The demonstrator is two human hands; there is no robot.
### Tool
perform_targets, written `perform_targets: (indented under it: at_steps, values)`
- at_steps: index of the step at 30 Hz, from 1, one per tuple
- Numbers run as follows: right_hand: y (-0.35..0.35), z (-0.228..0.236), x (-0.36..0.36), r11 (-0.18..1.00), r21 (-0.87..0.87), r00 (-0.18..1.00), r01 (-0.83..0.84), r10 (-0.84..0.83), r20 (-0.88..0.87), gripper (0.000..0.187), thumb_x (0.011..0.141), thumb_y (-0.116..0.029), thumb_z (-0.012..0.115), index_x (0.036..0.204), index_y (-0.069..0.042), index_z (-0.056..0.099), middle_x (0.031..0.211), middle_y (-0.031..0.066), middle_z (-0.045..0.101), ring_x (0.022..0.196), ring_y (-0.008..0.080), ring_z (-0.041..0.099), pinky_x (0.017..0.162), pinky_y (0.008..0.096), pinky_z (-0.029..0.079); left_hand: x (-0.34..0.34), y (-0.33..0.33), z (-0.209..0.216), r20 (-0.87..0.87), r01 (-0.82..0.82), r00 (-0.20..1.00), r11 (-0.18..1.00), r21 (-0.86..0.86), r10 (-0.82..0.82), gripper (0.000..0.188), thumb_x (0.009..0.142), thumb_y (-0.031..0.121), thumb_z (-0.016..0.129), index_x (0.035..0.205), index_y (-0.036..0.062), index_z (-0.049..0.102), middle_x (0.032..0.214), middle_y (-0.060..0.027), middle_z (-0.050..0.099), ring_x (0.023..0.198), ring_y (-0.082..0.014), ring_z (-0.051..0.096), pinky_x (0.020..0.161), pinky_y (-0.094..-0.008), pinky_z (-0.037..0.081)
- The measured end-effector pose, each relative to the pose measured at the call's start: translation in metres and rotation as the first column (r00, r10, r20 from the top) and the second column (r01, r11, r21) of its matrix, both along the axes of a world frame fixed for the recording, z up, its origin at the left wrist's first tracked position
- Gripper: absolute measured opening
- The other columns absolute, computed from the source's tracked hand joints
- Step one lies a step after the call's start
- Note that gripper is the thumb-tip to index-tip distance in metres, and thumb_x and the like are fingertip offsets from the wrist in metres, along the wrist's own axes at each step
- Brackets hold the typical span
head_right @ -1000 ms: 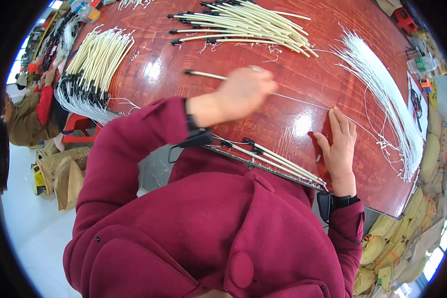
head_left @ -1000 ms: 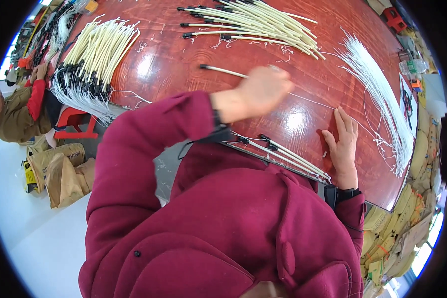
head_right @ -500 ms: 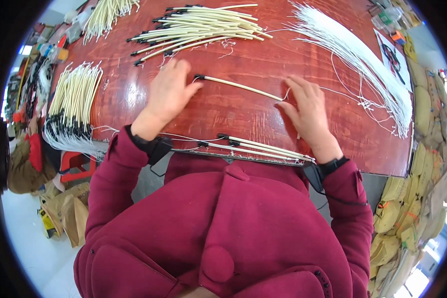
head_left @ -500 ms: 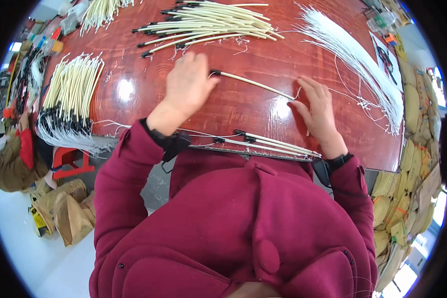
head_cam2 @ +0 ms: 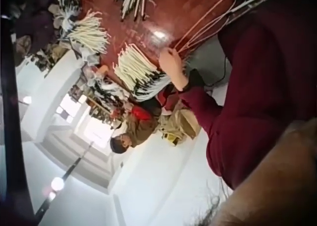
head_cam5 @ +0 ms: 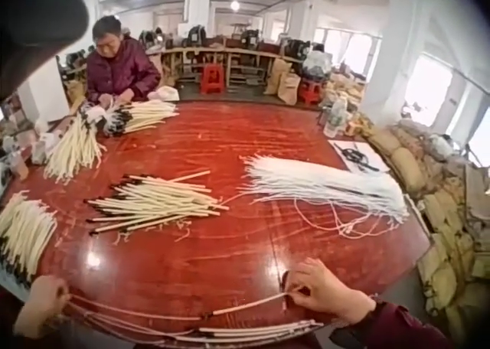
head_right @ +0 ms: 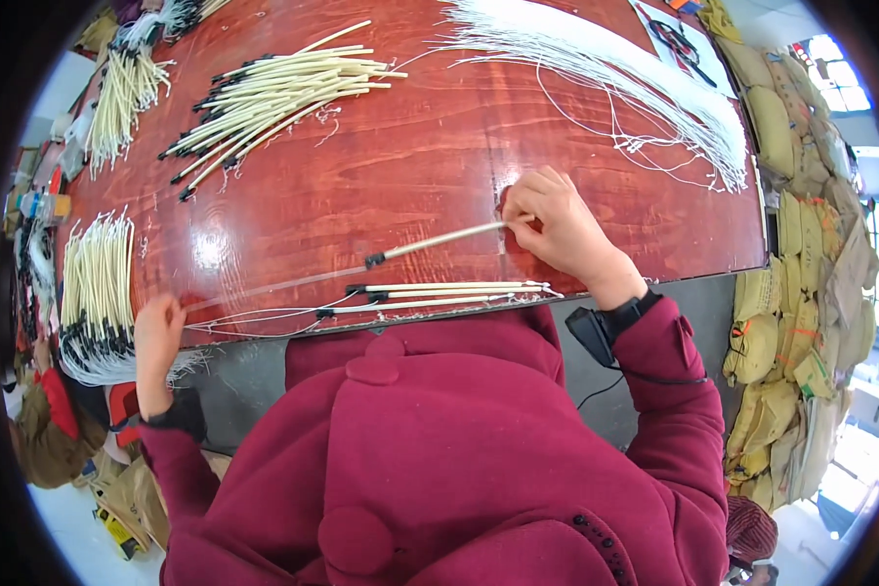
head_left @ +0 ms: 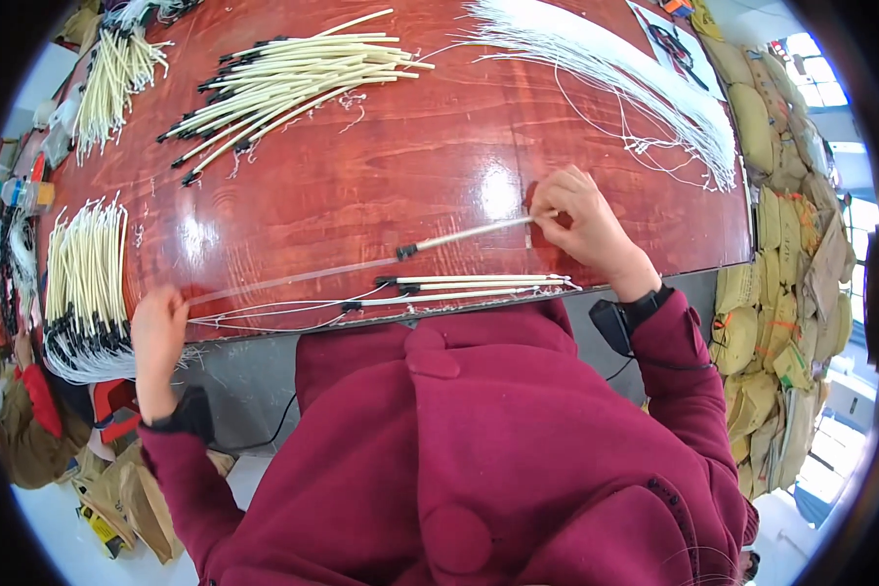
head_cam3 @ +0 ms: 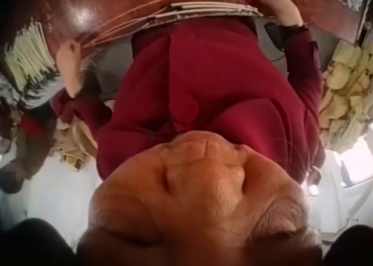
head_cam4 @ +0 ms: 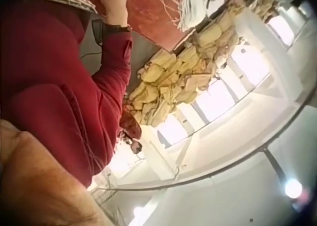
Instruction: Assembling wiring harnesses by sliding protective white sleeves onto individual wires and connectors.
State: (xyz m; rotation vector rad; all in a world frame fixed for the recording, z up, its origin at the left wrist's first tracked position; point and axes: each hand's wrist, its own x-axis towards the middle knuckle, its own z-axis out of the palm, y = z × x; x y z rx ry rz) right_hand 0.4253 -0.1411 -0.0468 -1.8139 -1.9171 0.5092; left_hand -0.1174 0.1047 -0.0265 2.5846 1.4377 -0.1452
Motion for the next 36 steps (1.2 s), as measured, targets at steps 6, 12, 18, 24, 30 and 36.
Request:
perform_targets:
  at_steps: [6,12,18,24,30,36]
  values:
    - [-0.017,0.012,0.042,1.000,-0.015,1.000,0.005,-0.006,-0.003,0.017,0.085,-0.015,0.073,0.099,-0.005,0.068,0.108,0.0110,0.066,0.106,0.0302,0.060,0.095,0.0399,0.045,0.028,-0.024,0.053,-0.234,-0.118,0.968,0.989,-0.090,0.094,0.020,0.084,0.013,0.072,0.098,0.0014,0.062,0.090,-0.0167,0.065,0.086,-0.0377,0.063,0.076,-0.0450,0.049]
    - [0.027,-0.023,0.082,0.884,0.254,0.853,0.392,-0.453,0.259,0.047,0.095,-0.031,0.067,0.127,0.003,0.062,0.131,0.0194,0.061,0.121,0.0376,0.056,0.108,0.0458,0.041,0.198,-0.029,0.035,0.406,0.375,0.853,0.926,-0.045,-0.326,0.029,0.087,0.015,0.071,0.112,0.0022,0.064,0.111,-0.0154,0.067,0.107,-0.0371,0.062,0.092,-0.0441,0.050]
    - [0.034,-0.027,0.063,0.860,0.269,0.696,0.433,-0.509,0.507,0.060,0.097,-0.037,0.065,0.132,0.010,0.055,0.140,0.0216,0.057,0.124,0.0387,0.054,0.110,0.0473,0.039,0.324,-0.044,0.007,0.469,0.712,0.606,0.701,0.042,-0.643,0.023,0.090,0.020,0.070,0.105,0.0046,0.063,0.104,-0.0136,0.064,0.098,-0.0358,0.063,0.084,-0.0439,0.053]
    - [0.009,-0.002,0.042,0.976,0.085,0.899,0.201,-0.218,0.379,0.050,0.094,-0.030,0.065,0.128,0.007,0.061,0.140,0.0185,0.058,0.122,0.0383,0.054,0.109,0.0461,0.041,0.443,-0.028,-0.028,0.422,0.780,0.384,0.533,0.327,-0.821,0.021,0.090,0.011,0.062,0.110,0.0056,0.064,0.115,-0.0126,0.060,0.098,-0.0338,0.066,0.080,-0.0447,0.057]
    - [-0.017,0.004,0.014,0.992,0.099,0.988,0.080,-0.092,0.123,0.041,0.092,-0.024,0.065,0.121,0.006,0.067,0.136,0.0156,0.063,0.119,0.0365,0.056,0.105,0.0454,0.044,0.480,-0.021,-0.032,0.308,0.868,0.392,0.460,0.187,-0.866,0.012,0.093,0.010,0.052,0.099,0.0041,0.060,0.119,-0.0136,0.060,0.100,-0.0325,0.069,0.079,-0.0453,0.058]
    - [-0.026,0.004,0.011,0.993,0.082,0.994,0.089,-0.094,0.054,0.039,0.092,-0.020,0.063,0.121,0.005,0.068,0.135,0.0154,0.064,0.119,0.0355,0.057,0.105,0.0445,0.045,0.433,-0.035,-0.026,0.279,0.822,0.527,0.564,0.072,-0.803,0.009,0.095,0.011,0.052,0.097,0.0038,0.057,0.114,-0.0145,0.064,0.091,-0.0346,0.070,0.075,-0.0481,0.057]
